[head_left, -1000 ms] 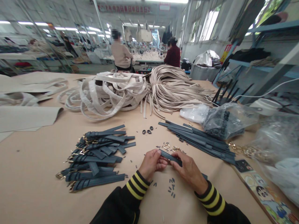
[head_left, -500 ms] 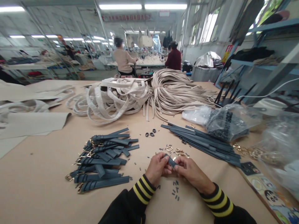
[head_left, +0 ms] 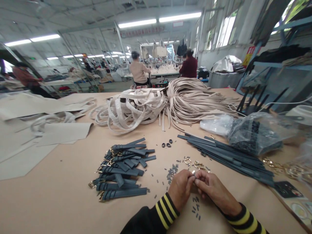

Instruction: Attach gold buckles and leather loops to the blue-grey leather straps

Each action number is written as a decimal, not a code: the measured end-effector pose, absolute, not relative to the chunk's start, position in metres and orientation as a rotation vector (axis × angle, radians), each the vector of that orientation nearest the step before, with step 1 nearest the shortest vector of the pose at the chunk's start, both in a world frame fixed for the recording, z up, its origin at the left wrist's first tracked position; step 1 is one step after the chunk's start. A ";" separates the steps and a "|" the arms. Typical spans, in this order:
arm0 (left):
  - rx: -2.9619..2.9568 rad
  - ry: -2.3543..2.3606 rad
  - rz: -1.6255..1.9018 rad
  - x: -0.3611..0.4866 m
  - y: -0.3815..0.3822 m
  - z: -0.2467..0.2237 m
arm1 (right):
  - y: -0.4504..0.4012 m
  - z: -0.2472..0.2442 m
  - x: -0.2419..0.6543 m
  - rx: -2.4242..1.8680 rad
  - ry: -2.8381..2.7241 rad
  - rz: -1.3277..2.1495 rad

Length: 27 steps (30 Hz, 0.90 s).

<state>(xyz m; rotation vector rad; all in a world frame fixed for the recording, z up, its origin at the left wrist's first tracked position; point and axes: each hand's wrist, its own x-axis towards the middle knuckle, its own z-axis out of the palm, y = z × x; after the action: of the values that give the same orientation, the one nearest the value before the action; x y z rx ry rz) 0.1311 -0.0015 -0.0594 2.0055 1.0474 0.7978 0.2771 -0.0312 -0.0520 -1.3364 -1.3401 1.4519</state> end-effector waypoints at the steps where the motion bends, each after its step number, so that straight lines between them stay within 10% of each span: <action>1: 2.022 1.058 0.790 0.131 -0.001 -0.059 | -0.031 -0.054 0.278 -1.323 -1.321 1.474; 27: 2.209 1.818 0.337 0.087 0.122 -0.032 | -0.030 -0.069 0.290 -1.424 -1.512 1.352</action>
<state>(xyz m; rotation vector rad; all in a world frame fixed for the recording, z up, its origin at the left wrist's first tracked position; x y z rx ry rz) 0.0867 0.1225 -0.0320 2.2087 1.8178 0.3374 0.2896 -0.0301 -0.0693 -1.4244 -1.5122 1.3525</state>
